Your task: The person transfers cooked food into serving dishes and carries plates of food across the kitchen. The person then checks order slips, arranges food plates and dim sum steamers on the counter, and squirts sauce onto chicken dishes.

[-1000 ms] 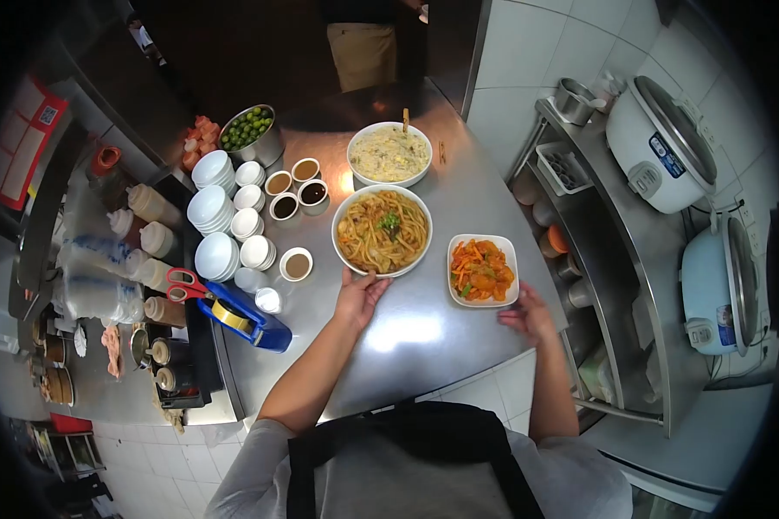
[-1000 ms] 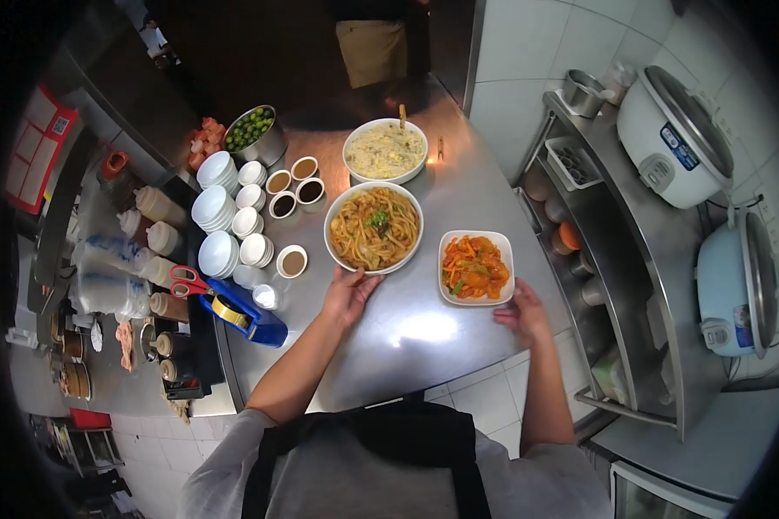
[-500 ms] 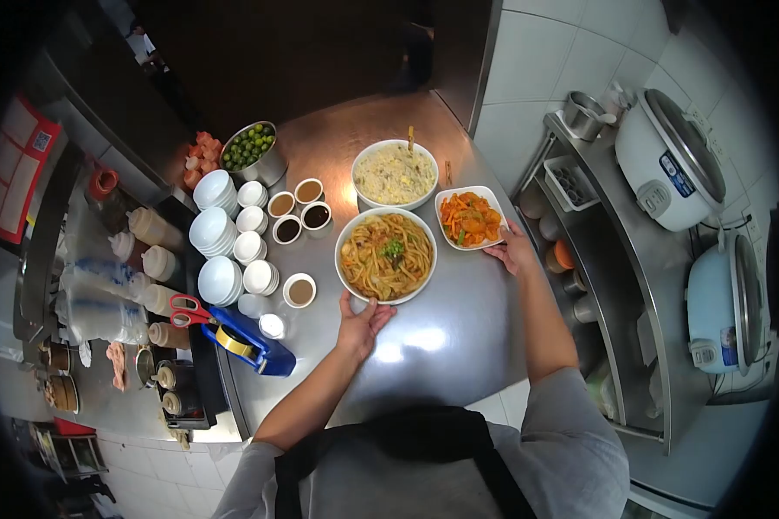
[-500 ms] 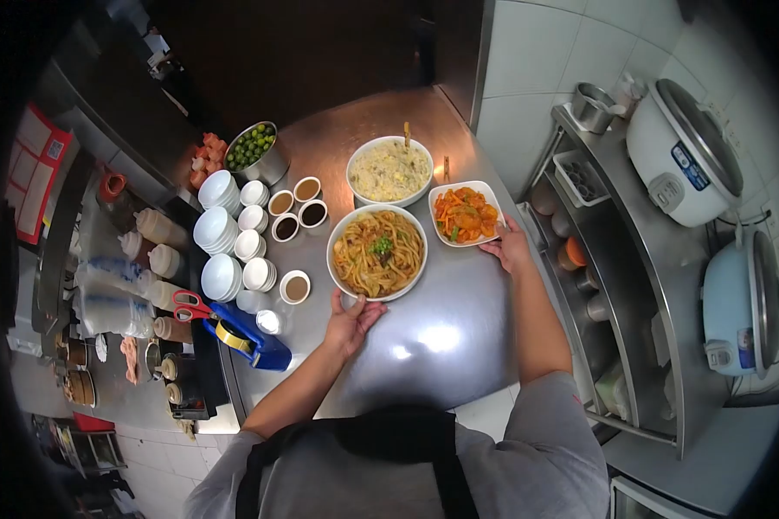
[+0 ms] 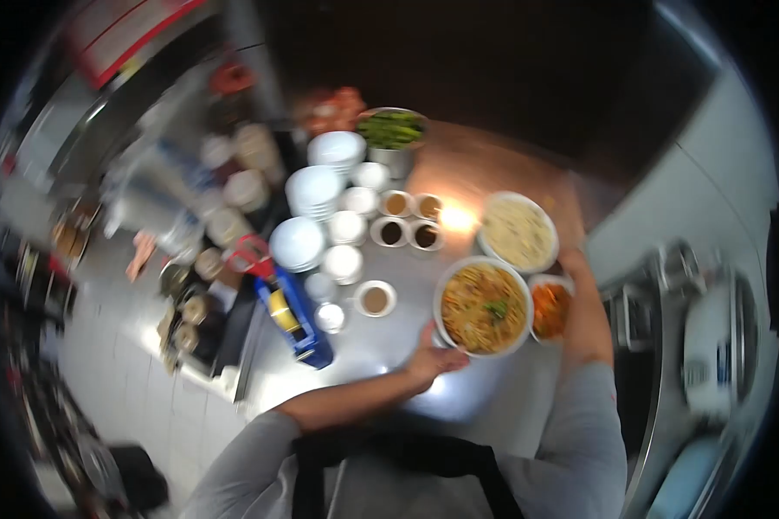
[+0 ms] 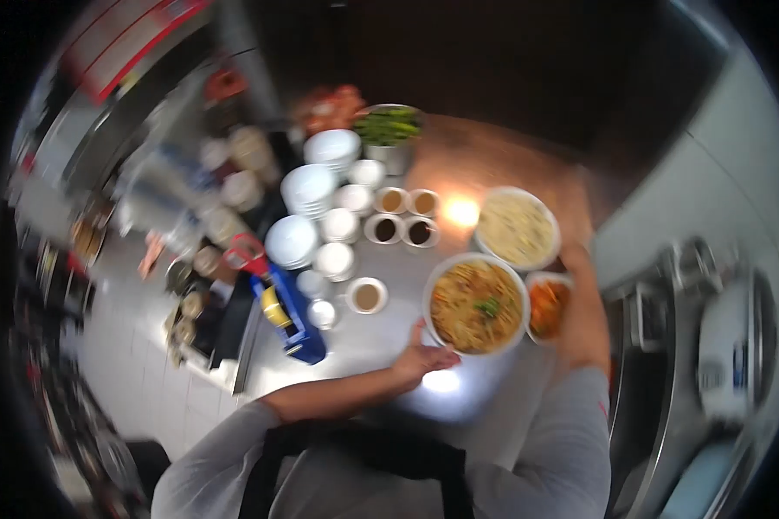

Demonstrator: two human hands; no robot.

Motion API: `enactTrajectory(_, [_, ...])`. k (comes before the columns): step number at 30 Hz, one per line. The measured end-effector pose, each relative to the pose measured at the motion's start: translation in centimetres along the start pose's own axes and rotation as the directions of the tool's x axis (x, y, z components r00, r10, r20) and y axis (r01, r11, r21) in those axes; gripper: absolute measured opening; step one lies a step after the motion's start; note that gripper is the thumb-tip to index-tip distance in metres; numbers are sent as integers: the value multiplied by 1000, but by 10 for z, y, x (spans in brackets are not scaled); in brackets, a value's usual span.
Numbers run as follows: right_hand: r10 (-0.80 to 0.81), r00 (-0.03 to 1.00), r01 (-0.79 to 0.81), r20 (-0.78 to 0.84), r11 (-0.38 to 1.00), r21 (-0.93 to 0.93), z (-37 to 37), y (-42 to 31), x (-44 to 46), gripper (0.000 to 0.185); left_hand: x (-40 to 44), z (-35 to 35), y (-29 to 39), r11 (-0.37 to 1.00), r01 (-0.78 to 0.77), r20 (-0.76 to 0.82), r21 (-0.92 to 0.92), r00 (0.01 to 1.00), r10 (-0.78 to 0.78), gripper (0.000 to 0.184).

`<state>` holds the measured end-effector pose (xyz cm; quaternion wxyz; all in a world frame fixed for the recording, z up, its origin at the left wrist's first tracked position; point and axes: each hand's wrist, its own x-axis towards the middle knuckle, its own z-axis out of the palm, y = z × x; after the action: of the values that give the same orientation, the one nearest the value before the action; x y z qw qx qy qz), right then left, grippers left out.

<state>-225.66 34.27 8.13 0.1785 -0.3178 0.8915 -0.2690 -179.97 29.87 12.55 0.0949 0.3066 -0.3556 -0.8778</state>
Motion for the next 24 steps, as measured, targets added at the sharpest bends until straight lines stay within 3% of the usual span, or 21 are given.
enactTrajectory(1, [-30, 994, 50, 106, 980, -195, -5, 16, 16, 31, -6, -2, 5, 1000, 24, 23, 17, 999, -24, 95])
enactTrajectory(2, [-202, 978, 206, 48, 910, -361, -12, 23, 22, 30, -15, -3, 10, 999, 14, 68, 51, 998, -17, 94])
enactTrajectory(3, [-263, 963, 178, -58, 782, -597, -30, 16, 18, 27, -24, -9, 14, 991, 104, 86, 85, 990, -112, 89])
enactTrajectory(4, [-276, 925, 51, -263, 773, -632, -44, -3, 6, 26, -33, -19, 10, 979, 149, 144, 136, 975, -168, 81])
enactTrajectory(5, [-177, 841, 40, -511, 962, -269, -60, -16, -4, 26, -46, -29, 7, 956, 183, 222, 228, 946, -234, 67])
enactTrajectory(6, [-227, 795, 179, -562, 974, -141, -76, -54, -31, 22, -64, -43, 4, 951, 157, 313, 268, 919, -240, 55])
enactTrajectory(8, [-357, 608, 408, -710, 907, -106, -96, -134, -93, 16, -109, -70, 10, 936, 51, 375, 347, 907, -189, 29])
enactTrajectory(9, [-390, 536, 504, -748, 859, -87, -101, -169, -123, 15, -126, -89, 6, 932, -36, 429, 360, 894, -131, 24])
enactTrajectory(11, [-409, 459, 714, -789, 698, 54, -96, -248, -195, 13, -161, -124, -4, 853, -183, 382, 489, 924, -21, 20])
enactTrajectory(14, [-619, 356, 830, -700, 554, -68, -49, -338, -296, 14, -208, -172, -23, 914, -159, 264, 373, 963, 60, 19])
enactTrajectory(15, [-715, 321, 870, -621, 482, -105, -25, -367, -331, 15, -228, -182, -17, 936, -143, 212, 322, 974, 76, 19])
enactTrajectory(16, [-770, 362, 923, -525, 376, 84, 1, -401, -368, 16, -250, -191, -9, 954, -131, 159, 271, 983, 90, 18])
enactTrajectory(17, [-889, 304, 943, -343, 332, -26, 24, -425, -399, 16, -273, -199, 0, 967, -119, 108, 223, 989, 97, 18])
enactTrajectory(18, [-941, 277, 959, -196, 256, 126, 53, -450, -425, 18, -296, -208, 10, 973, -116, 36, 200, 993, 111, 18])
enactTrajectory(19, [-982, 171, 959, -75, 149, 242, 83, -472, -446, 22, -320, -218, 19, 977, -114, -33, 181, 992, 122, 19])
enactTrajectory(20, [-969, 242, 878, 39, 236, 417, 120, -484, -469, 18, -342, -233, 25, 980, -115, -100, 161, 986, 132, 19])
enactTrajectory(21, [-985, 150, 842, 83, 171, 512, 158, -499, -485, 21, -362, -254, 26, 968, -184, -107, 173, 973, 204, 19])
enactTrajectory(24, [-981, -2, 798, 193, 115, 591, 267, -544, -533, 22, -438, -314, 30, 974, -204, -295, 97, 929, 224, 18])
